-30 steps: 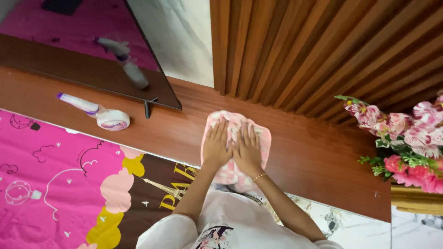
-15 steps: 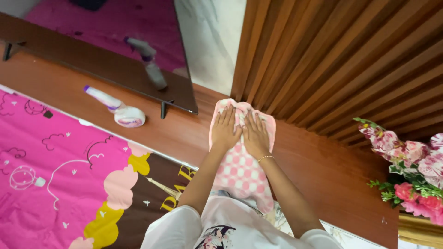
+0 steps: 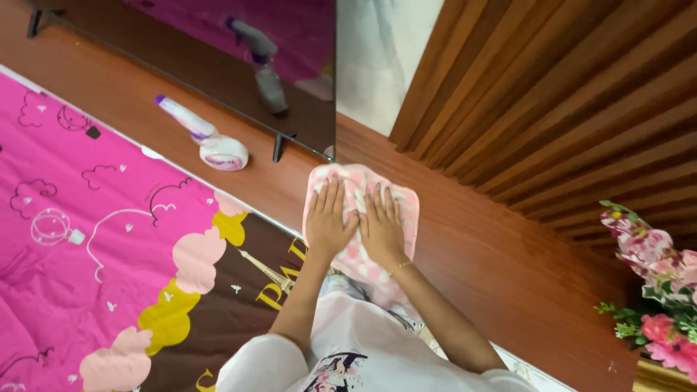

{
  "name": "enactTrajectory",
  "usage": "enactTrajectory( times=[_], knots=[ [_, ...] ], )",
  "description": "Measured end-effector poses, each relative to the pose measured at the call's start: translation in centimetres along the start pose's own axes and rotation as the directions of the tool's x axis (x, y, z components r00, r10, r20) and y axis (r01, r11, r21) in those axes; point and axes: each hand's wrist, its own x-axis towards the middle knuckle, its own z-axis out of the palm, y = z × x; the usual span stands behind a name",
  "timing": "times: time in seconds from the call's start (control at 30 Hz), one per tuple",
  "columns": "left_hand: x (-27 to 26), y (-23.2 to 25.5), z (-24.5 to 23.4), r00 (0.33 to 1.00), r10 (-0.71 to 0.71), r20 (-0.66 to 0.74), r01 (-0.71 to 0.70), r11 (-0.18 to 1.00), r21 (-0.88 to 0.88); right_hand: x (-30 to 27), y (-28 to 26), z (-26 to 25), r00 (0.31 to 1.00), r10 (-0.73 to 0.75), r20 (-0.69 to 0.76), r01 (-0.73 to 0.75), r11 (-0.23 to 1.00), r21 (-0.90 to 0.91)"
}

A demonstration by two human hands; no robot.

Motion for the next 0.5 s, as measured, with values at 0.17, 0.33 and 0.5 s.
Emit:
enactTrajectory(
  times=[0.17,0.33,0.5],
  knots=[
    [4.0,-2.7,2.8,1.000,0.015,-0.027,-0.013,0.998,0.063,4.7,0.9,-0.1,0.996,-0.085,-0.017,0.085,0.996,0.002],
    [9.7,-3.2,2.4,0.998,-0.017,0.059,0.007,0.987,0.161,10.5,2.2,0.1,0.994,-0.105,0.029,0.107,0.993,-0.043],
    [12.5,-3.8,4.3,0.971,-0.224,0.088,0.230,0.971,-0.072,14.8,3.5,0.9,0.991,-0.087,0.106,0.087,0.996,0.005]
  ],
)
